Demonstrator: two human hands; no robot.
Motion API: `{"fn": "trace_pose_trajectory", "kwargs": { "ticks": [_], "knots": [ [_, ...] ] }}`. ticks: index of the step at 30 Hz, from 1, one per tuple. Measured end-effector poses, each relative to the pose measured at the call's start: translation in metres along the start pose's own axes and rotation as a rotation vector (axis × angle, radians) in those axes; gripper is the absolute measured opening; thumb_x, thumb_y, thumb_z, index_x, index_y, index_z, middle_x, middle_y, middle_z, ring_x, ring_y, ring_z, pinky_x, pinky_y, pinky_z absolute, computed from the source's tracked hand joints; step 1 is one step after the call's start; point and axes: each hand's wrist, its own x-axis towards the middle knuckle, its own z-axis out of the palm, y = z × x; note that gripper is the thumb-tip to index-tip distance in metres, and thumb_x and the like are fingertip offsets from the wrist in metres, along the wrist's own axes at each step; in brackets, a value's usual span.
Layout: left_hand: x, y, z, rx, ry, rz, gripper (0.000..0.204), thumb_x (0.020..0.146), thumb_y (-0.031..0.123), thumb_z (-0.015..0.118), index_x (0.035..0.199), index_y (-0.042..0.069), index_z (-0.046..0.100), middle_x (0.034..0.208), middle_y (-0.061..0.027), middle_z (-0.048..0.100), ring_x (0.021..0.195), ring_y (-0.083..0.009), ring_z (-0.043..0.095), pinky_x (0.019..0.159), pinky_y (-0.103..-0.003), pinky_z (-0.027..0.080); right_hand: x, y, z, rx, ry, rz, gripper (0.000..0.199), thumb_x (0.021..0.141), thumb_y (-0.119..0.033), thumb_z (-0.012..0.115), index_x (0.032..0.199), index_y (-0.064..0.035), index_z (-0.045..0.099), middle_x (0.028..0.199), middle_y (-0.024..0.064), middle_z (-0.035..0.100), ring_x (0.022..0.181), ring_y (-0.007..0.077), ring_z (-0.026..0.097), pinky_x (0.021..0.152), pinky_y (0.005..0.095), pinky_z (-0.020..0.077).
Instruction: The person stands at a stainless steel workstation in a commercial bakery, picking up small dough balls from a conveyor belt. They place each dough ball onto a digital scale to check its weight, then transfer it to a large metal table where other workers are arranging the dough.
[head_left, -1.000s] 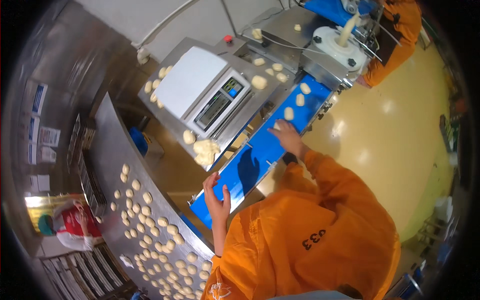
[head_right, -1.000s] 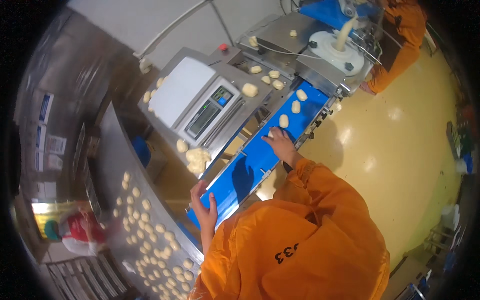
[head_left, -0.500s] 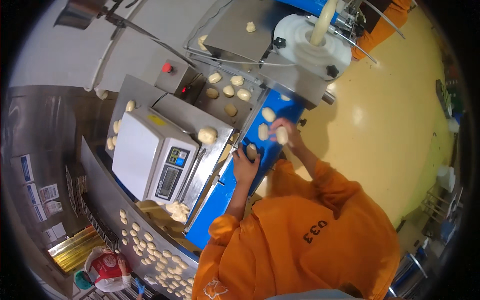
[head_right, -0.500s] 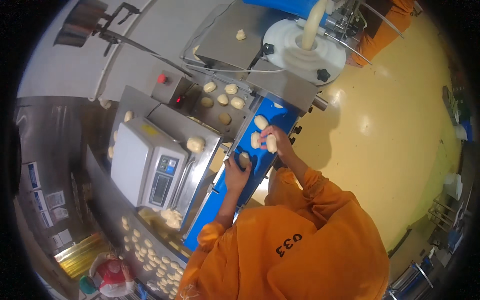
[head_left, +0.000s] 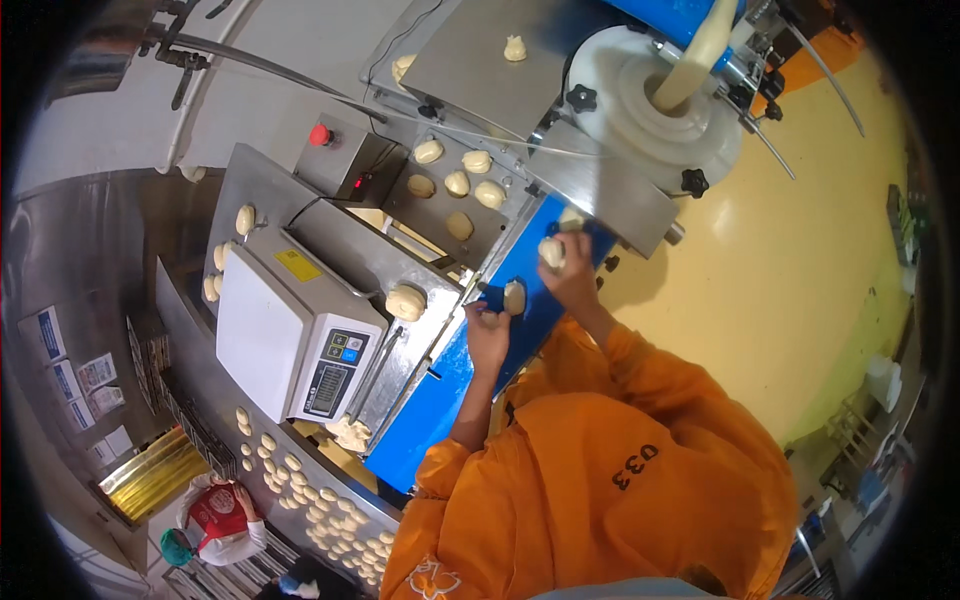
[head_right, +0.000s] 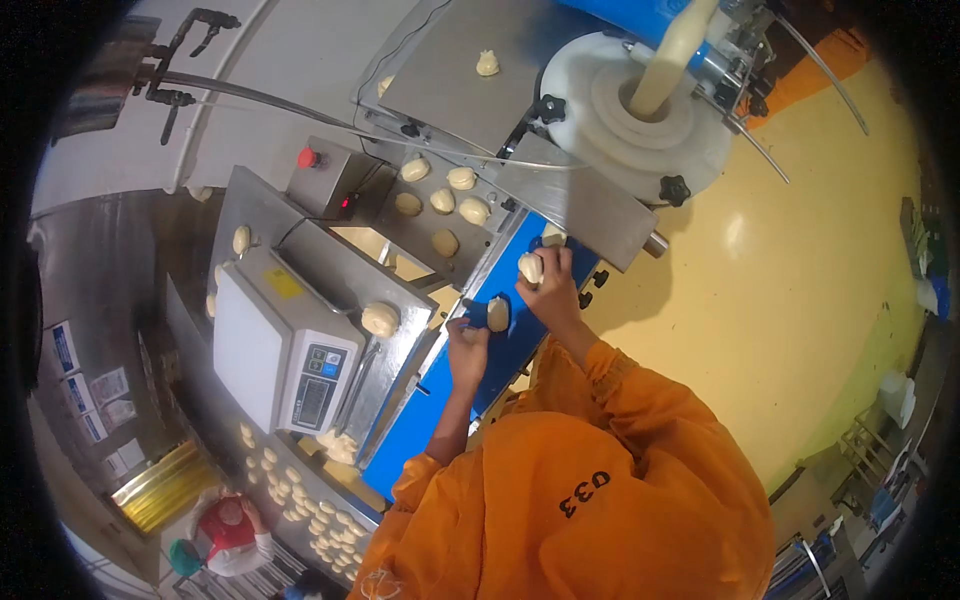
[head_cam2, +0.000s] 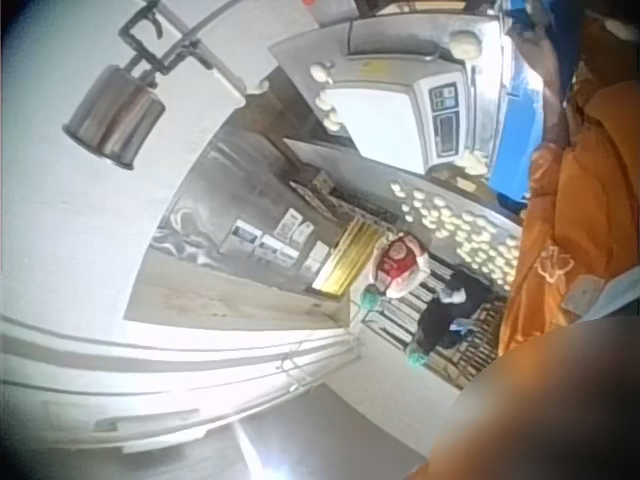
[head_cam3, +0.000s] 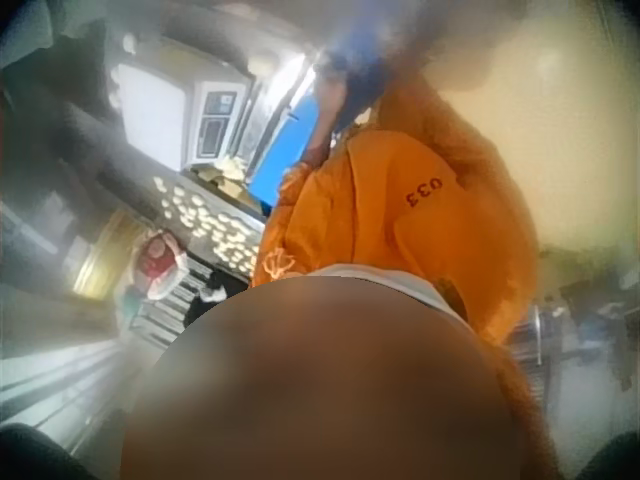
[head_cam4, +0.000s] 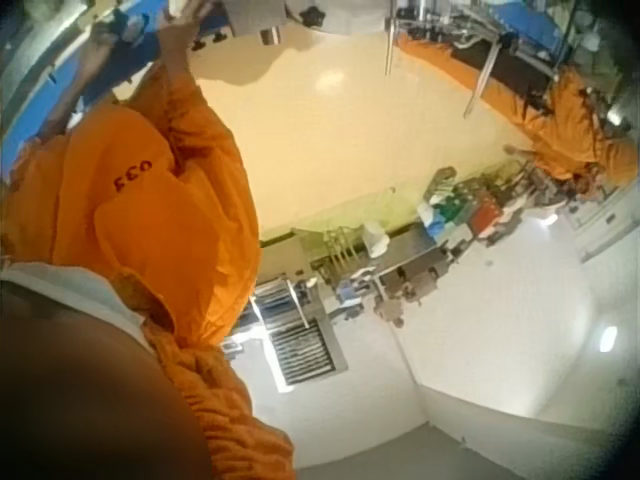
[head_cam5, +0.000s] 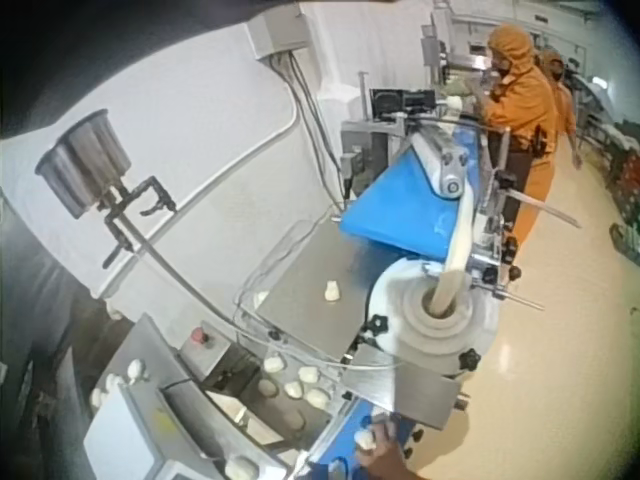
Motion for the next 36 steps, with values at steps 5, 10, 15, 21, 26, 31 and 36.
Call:
{"fn": "trace_pose_trajectory", "kwargs": {
  "ticks": [5, 10, 15, 21, 26, 31, 36],
  "knots": [
    [-0.003, 0.043, 0.020, 0.460, -0.032, 0.183, 0.054, 0.078, 0.031, 0.074, 0.118, 0.006, 0.046, 0.113, -0.0194, 0.055, 0.089, -0.0408, 0.064, 0.074, -0.049, 0.053, 0.001, -0.008, 0.005, -0.173, -0.026, 0.100, 0.070, 0.076, -0.014, 0.069, 0.141, -0.0080, 0.043, 0.139, 0.0292, 0.029, 0.123, 0.0500, 0.047, 0.092, 0.0475, 0.0517],
    [0.009, 0.002, 0.003, 0.418, -0.107, 0.234, 0.051, 0.077, 0.031, 0.074, 0.116, 0.009, 0.049, 0.111, -0.0193, 0.058, 0.090, -0.0412, 0.064, 0.074, -0.050, 0.053, 0.001, 0.016, 0.025, -0.249, 0.065, -0.055, 0.074, 0.075, -0.017, 0.069, 0.143, -0.0030, 0.042, 0.144, 0.0356, 0.021, 0.133, 0.0548, 0.034, 0.102, 0.0505, 0.0445],
    [-0.010, -0.047, -0.030, 0.048, -0.128, 0.298, 0.041, 0.079, 0.023, 0.073, 0.112, 0.007, 0.055, 0.104, -0.0224, 0.064, 0.093, -0.0427, 0.063, 0.079, -0.047, 0.050, -0.010, 0.026, 0.016, -0.171, -0.109, -0.143, 0.061, 0.075, -0.018, 0.067, 0.132, 0.0006, 0.054, 0.144, 0.0312, 0.029, 0.128, 0.0496, 0.039, 0.105, 0.0510, 0.0399],
    [-0.096, -0.093, -0.078, -0.195, -0.099, 0.139, 0.037, 0.081, 0.017, 0.075, 0.111, 0.005, 0.057, 0.098, -0.0131, 0.064, 0.090, -0.0252, 0.064, 0.080, -0.035, 0.050, -0.039, -0.044, -0.018, -0.203, -0.214, -0.600, 0.068, 0.070, -0.013, 0.067, 0.135, -0.0035, 0.051, 0.139, 0.0260, 0.037, 0.127, 0.0459, 0.039, 0.105, 0.0534, 0.0388],
    [-0.162, -0.165, -0.093, -0.447, 0.068, 0.145, 0.039, 0.084, 0.016, 0.076, 0.116, 0.005, 0.055, 0.101, -0.0069, 0.065, 0.093, -0.0166, 0.063, 0.081, -0.031, 0.051, -0.031, -0.214, 0.001, -0.110, 0.051, -0.988, 0.069, 0.070, -0.017, 0.069, 0.135, -0.0054, 0.053, 0.142, 0.0251, 0.035, 0.131, 0.0460, 0.039, 0.099, 0.0521, 0.0457],
    [-0.222, -0.218, -0.129, -0.589, 0.236, 0.145, 0.037, 0.087, 0.019, 0.073, 0.116, 0.006, 0.055, 0.103, -0.0079, 0.066, 0.092, -0.0149, 0.064, 0.081, -0.031, 0.052, -0.044, -0.387, 0.075, 0.095, -0.251, -0.952, 0.044, 0.085, -0.001, 0.057, 0.128, -0.0077, 0.064, 0.146, 0.0205, 0.041, 0.119, 0.0290, 0.056, 0.094, 0.0366, 0.0489],
    [-0.292, -0.274, -0.180, -0.745, 0.433, 0.105, 0.037, 0.088, 0.021, 0.071, 0.117, 0.006, 0.056, 0.104, -0.0085, 0.066, 0.094, -0.0157, 0.064, 0.083, -0.031, 0.051, -0.116, -0.392, 0.132, 0.358, -0.592, -0.479, 0.041, 0.091, -0.004, 0.049, 0.131, -0.0045, 0.059, 0.132, 0.0128, 0.057, 0.087, 0.0142, 0.062, 0.062, 0.0228, 0.0509]
  ]
}}
